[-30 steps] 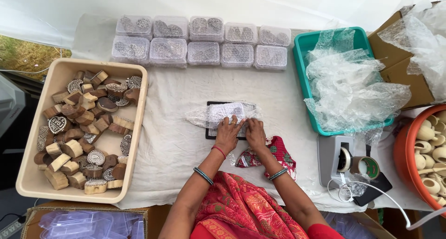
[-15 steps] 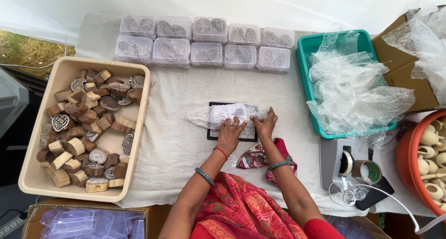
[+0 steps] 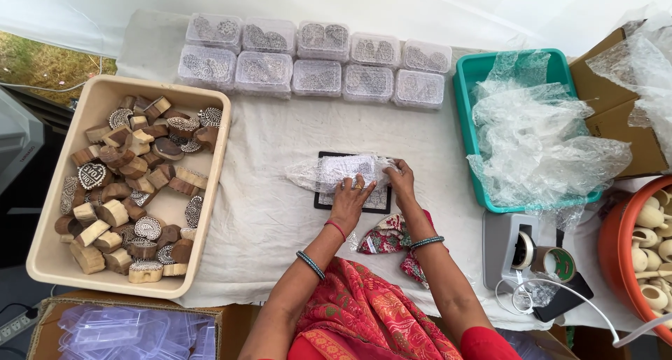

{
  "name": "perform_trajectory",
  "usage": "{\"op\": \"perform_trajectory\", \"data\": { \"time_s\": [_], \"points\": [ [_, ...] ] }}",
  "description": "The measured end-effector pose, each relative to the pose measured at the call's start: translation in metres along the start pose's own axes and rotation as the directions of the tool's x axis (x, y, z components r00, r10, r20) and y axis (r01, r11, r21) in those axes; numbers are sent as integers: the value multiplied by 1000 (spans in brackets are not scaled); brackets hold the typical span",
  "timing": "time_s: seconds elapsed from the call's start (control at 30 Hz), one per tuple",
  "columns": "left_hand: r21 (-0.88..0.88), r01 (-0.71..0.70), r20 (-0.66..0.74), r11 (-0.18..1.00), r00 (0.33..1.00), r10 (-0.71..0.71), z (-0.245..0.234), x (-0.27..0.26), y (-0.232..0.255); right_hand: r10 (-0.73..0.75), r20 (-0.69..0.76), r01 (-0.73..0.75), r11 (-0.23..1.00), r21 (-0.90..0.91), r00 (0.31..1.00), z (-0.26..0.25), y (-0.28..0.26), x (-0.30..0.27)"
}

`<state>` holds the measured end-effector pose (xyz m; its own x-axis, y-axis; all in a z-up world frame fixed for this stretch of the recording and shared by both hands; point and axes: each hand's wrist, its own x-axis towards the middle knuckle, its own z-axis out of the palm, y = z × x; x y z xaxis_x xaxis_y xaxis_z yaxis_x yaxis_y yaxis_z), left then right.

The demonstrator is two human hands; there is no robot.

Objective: The person cleans several wooden block stamps with a cloth, places two of them into a plastic container, and then wraps the container in bubble wrap.

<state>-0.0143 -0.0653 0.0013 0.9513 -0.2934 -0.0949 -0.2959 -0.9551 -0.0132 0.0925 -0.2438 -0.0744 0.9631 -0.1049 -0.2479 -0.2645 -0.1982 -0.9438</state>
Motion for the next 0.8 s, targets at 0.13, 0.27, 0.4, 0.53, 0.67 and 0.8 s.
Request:
{"op": "perform_trajectory", "data": {
  "time_s": [0.13,0.27,0.4,0.53,0.67,0.8],
  "points": [
    [-1,-1,8,1000,1000,1,2,1,0,-113,56,112,993,25,992,8,-41,-16],
    [-3,11,23,1000,1000,-11,1,1,1,-131,-5,125,959,-256,991,11,-34,-14],
    [3,18,-5,1000,1000,-18,5,-1,4,-319,-6,297,889,-349,948,24,-47,-32],
    [-6,14,-21,1000,1000,-14,3,-1,2,-368,42,360,873,-330,929,32,-36,-34],
    [-38,8,-16,999,1000,-8,-24,-7,-2,-313,145,344,867,-359,939,30,-64,-48],
    [-174,-16,-29,985,1000,11,-39,-14,-11,-125,167,142,986,-90,978,22,-28,-36]
  ]
}}
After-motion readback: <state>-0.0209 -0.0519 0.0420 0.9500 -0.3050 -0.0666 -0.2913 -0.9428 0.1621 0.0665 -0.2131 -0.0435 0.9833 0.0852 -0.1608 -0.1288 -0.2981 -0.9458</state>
